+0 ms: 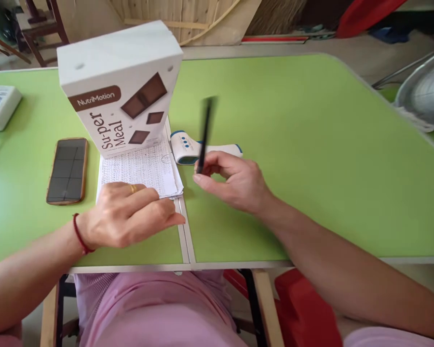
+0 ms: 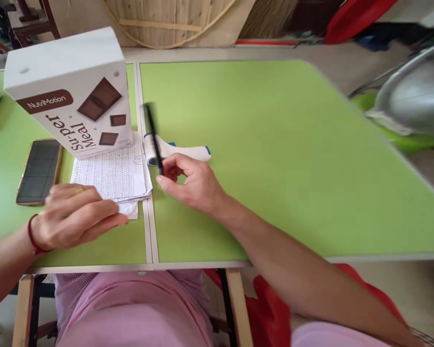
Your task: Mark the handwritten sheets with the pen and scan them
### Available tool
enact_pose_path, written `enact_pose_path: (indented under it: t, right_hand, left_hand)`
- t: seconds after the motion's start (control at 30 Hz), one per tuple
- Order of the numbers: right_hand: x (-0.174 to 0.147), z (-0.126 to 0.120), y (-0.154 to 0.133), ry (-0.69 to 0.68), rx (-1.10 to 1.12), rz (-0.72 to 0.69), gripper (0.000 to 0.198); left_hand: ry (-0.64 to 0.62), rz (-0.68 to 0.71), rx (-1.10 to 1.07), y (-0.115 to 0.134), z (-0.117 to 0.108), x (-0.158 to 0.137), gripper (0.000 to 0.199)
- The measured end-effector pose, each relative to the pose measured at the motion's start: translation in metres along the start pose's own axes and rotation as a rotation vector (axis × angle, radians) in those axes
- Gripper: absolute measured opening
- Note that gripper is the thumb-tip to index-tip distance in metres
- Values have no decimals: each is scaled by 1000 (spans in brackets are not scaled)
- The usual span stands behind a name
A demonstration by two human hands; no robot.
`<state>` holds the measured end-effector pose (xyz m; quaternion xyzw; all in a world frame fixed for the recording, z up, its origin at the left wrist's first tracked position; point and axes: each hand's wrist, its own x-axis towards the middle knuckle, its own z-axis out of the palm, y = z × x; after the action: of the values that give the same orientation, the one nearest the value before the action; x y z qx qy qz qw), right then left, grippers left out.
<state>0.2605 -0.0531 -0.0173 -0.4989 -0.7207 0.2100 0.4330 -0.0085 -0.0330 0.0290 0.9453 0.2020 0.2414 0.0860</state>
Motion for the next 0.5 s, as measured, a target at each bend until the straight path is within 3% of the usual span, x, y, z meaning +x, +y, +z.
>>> enact_pose_path:
  t: [0.1, 0.3, 0.5]
  right_hand:
    - [-1, 8, -2, 73, 144, 52, 5]
    - [0, 24, -7, 77, 206, 73, 3]
    - [-1, 31, -6, 106, 229, 231, 6]
  left_hand:
    - [45, 108, 184, -3, 20, 2, 15]
    - [-60, -42, 274, -12, 37, 5, 20]
    - [-260, -110, 236, -8, 39, 6, 28]
